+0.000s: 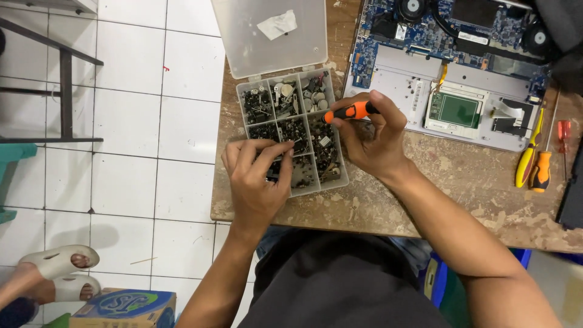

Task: The person removes screws from a disassembled laptop using an orange-handled screwdriver and places the screws into a compartmentalized plastic organizer box. They alternate between unscrewing parts on the laptop base and sorting the removed screws into the organizer compartments.

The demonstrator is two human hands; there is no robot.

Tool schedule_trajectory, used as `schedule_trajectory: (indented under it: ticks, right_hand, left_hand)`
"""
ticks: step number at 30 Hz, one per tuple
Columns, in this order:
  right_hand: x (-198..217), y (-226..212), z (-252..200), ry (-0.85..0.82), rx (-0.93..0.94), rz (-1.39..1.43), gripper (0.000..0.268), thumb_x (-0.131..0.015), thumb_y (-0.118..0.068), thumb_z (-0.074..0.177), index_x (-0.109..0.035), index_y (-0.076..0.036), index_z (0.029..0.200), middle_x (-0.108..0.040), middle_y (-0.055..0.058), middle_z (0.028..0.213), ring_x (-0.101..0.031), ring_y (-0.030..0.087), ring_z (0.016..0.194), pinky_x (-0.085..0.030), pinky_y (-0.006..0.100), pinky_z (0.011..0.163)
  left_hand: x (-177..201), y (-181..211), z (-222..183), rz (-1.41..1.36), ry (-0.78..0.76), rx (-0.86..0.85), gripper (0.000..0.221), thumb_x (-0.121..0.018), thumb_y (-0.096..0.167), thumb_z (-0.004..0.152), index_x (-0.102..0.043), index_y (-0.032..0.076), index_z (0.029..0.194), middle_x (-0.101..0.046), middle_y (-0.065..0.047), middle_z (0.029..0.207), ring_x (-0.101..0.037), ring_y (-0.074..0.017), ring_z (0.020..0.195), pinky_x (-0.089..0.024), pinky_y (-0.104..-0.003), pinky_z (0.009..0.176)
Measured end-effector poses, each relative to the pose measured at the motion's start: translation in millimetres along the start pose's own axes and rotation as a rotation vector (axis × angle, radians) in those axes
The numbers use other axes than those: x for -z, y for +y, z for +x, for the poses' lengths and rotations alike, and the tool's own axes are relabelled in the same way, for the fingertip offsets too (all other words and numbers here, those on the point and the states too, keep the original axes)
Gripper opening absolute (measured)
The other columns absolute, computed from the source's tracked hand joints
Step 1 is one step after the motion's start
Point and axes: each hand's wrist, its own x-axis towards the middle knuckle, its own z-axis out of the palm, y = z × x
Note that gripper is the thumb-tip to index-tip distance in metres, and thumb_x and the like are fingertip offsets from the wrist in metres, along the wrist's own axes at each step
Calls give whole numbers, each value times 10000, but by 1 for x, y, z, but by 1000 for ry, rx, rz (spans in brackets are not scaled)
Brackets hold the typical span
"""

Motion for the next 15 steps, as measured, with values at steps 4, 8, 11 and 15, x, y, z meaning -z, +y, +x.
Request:
schedule_trajectory:
  ticks: [4,8,11,15]
  right_hand:
    - [-1,2,-5,-5,-16,-15,771,-720,138,930,-211,40,1500,-731,260,1018,-730,366,825,-599,426,704]
    - [0,-8,7,6,-8,16,746,-701,130,959,-194,29,1497,-724,263,1035,-724,381,849,-596,444,734]
    - [4,-13,9,65,-96,89,767,-681,112,1009,-153,-44,1543,-713,269,1078,-719,379,920,-597,470,834]
    - [14,-19,11,214,-319,351,799,-613,122,1081,-127,-220,1616,-698,294,1125,-729,397,1038,-617,478,978]
  left_hand:
    - [2,3,1,0,-2,7,137,-777,31,871,-784,130,965,-597,3,841,-563,-237,911,-404,-374,891]
    - [1,3,-2,58,15,-11,134,-788,54,869,-783,146,967,-599,11,847,-564,-231,919,-391,-377,899]
    - [0,2,-4,89,4,-9,136,-804,96,868,-786,153,990,-607,2,857,-564,-235,931,-381,-401,924]
    - [2,14,1,63,-35,11,178,-833,162,850,-794,118,1018,-629,-33,851,-567,-255,925,-371,-463,944]
